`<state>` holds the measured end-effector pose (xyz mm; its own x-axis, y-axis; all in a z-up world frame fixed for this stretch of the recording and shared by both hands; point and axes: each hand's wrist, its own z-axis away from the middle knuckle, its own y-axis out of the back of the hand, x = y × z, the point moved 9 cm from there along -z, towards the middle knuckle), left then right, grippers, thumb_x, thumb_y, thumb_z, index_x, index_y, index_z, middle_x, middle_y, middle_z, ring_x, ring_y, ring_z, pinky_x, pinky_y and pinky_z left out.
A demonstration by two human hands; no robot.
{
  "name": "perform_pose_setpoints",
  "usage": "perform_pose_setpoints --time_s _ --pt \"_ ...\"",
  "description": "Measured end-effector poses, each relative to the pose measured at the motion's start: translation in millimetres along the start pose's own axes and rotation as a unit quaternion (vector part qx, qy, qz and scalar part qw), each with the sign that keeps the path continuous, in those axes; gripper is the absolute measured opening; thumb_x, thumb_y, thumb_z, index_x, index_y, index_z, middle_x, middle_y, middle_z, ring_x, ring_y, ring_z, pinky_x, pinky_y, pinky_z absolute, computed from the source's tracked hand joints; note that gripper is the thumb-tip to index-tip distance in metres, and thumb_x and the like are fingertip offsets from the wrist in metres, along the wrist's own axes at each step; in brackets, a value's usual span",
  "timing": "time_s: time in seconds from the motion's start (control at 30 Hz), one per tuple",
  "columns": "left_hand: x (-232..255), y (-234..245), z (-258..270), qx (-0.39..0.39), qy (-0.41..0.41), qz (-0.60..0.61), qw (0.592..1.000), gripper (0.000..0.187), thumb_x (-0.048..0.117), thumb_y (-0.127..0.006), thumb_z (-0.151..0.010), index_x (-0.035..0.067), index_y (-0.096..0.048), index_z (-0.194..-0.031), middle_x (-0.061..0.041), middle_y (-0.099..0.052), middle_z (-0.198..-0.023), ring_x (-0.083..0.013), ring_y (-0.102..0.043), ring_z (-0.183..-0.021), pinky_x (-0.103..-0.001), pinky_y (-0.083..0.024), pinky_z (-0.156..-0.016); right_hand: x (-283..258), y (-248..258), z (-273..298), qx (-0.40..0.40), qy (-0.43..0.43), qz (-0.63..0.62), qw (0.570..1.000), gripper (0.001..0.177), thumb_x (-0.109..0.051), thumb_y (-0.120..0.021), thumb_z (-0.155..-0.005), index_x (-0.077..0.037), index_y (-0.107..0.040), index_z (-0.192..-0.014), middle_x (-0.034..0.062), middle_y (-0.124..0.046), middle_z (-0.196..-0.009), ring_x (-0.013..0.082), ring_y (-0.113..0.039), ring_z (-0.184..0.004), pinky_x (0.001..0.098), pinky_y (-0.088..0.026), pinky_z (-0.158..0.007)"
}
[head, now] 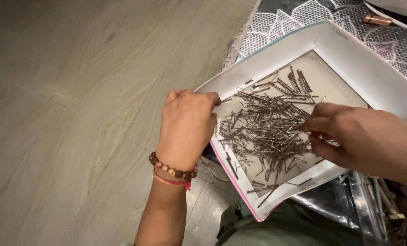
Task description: The person sorts various metal fasteners, including nails and screws, from a large white box into a clear plastic container by hand, picking them up one by one, and then uses a pair of blue-handled pliers to pick up a fastener from the box.
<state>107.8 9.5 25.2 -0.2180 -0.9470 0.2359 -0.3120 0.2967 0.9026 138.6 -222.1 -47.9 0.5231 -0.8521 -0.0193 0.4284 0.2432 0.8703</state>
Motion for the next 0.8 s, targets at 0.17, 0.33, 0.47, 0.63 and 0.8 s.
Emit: perform_pose_setpoints --time_s 0.17,0.33,0.47,0.63,0.8 --pt "12.2 -24.0 -5.0 -0.049 -0.009 -0.056 0.997 0.009 0.003 -0.070 -0.069 0.008 -0.074 -0.075 -0.015 -0.069 -0.068 -0.0326 -0.069 -0.074 -0.051 -0.043 -0.100 -7.2 7.0 4.3 -0.014 -0.003 0.019 1.000 0.032 -0.034 -0.063 -0.092 -0.021 -0.068 -0.120 -0.0062 -0.064 -0.116 0.0116 -0.076 -0.073 0.0283 -0.064 -0.074" --pt "12.6 -30.6 -9.5 -0.055 -0.017 -0.101 0.993 0.013 -0.003 -0.066 -0.068 0.009 -0.071 -0.069 -0.015 -0.067 -0.064 -0.0325 -0.069 -0.073 -0.056 -0.039 -0.108 8.4 -2.5 5.3 -0.013 -0.030 -0.005 0.999 0.031 -0.036 -0.066 -0.092 -0.023 -0.067 -0.120 -0.0075 -0.066 -0.112 0.0104 -0.077 -0.075 0.0276 -0.065 -0.075" --pt "12.8 -27.7 -9.3 -0.080 -0.021 -0.052 0.995 0.008 0.002 -0.069 -0.068 0.007 -0.073 -0.073 -0.014 -0.068 -0.069 -0.0328 -0.068 -0.073 -0.059 -0.032 -0.112 29.4 1.1 17.0 0.206 0.136 -0.128 0.961 0.017 -0.029 -0.072 -0.087 -0.017 -0.073 -0.098 -0.0010 -0.072 -0.095 0.0121 -0.075 -0.081 0.0294 -0.065 -0.077" --pt "36.9 -1.3 -6.8 -0.033 -0.059 0.102 0.993 0.011 0.011 -0.073 -0.075 0.008 -0.077 -0.085 -0.010 -0.068 -0.075 -0.0275 -0.070 -0.073 -0.059 -0.036 -0.108 102.6 -38.3 37.0 0.209 -0.024 -0.198 0.957 0.018 -0.028 -0.075 -0.088 -0.015 -0.075 -0.101 0.0027 -0.078 -0.095 0.0139 -0.075 -0.087 0.0309 -0.062 -0.079" --pt "96.3 12.9 23.5 -0.077 -0.087 0.458 0.881 0.016 0.011 -0.074 -0.092 0.007 -0.073 -0.108 -0.006 -0.068 -0.107 -0.0115 -0.077 -0.090 -0.025 -0.064 -0.080 109.7 -73.5 90.5 0.221 -0.087 -0.306 0.922 0.025 -0.027 -0.084 -0.081 -0.014 -0.073 -0.099 0.0037 -0.077 -0.092 0.0149 -0.077 -0.084 0.0317 -0.064 -0.079"
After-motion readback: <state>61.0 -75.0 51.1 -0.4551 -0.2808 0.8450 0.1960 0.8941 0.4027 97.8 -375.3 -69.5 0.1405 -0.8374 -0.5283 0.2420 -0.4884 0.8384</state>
